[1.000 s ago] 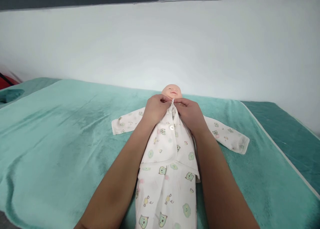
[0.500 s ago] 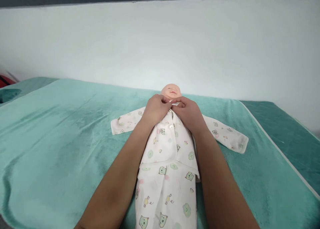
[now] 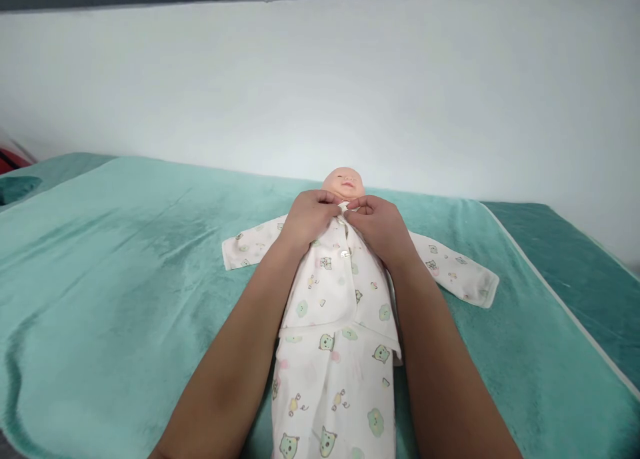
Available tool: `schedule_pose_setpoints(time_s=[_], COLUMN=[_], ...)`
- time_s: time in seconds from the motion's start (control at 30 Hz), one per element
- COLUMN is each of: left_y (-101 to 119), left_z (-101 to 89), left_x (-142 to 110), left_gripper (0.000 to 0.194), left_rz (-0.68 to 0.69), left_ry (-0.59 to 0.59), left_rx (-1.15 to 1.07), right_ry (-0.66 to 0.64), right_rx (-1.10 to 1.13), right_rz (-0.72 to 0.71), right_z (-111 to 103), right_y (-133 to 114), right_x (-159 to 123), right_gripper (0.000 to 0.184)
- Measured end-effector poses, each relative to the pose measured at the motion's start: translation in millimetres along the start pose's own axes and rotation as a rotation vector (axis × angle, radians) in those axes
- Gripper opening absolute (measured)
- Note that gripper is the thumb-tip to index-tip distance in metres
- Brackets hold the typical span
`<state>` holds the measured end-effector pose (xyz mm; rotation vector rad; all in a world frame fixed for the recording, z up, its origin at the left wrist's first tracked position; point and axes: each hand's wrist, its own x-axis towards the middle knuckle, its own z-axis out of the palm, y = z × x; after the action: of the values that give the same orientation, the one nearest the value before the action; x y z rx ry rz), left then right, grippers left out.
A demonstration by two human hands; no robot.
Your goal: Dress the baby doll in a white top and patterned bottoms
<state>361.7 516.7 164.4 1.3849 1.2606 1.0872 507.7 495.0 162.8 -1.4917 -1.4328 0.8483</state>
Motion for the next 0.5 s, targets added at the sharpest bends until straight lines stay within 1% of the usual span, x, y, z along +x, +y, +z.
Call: schedule_pose_setpoints(time_s=[0.07, 0.17, 0.27, 0.37, 0.5], left_y=[-1.3, -3.2, -4.3, -4.1, -2.4], left_z=[-1.0, -2.0, -2.3, -2.0, -0.4], left_x=[0.3, 1.6, 2.5, 2.3, 2.0], left_gripper=[0.01, 0.01, 0.016, 0.02, 0.024], left_rz=[0.043, 0.101, 0.143, 0.152, 0.171], left_ry=[-0.015, -0.007, -0.004, -0.021, -0.044], left_rx=[-0.003, 0.007, -0.026, -0.038, 0.08], right_ry=[0.006, -0.001, -0.006, -0.001, -0.016], right_rx=[-0.001, 0.005, 0.016, 0.0, -0.025], right_rz=[0.001, -0.005, 0.003, 0.014, 0.021], right_z=[0.1, -0.2, -0.7, -0.8, -1.2], right_y=[-0.9, -1.2, -0.4, 0.2, 0.3], right_x=[-0.6, -1.2, -1.0, -0.1, 1.0], right_gripper=[0.014, 0.012, 0.015, 0.02, 0.023])
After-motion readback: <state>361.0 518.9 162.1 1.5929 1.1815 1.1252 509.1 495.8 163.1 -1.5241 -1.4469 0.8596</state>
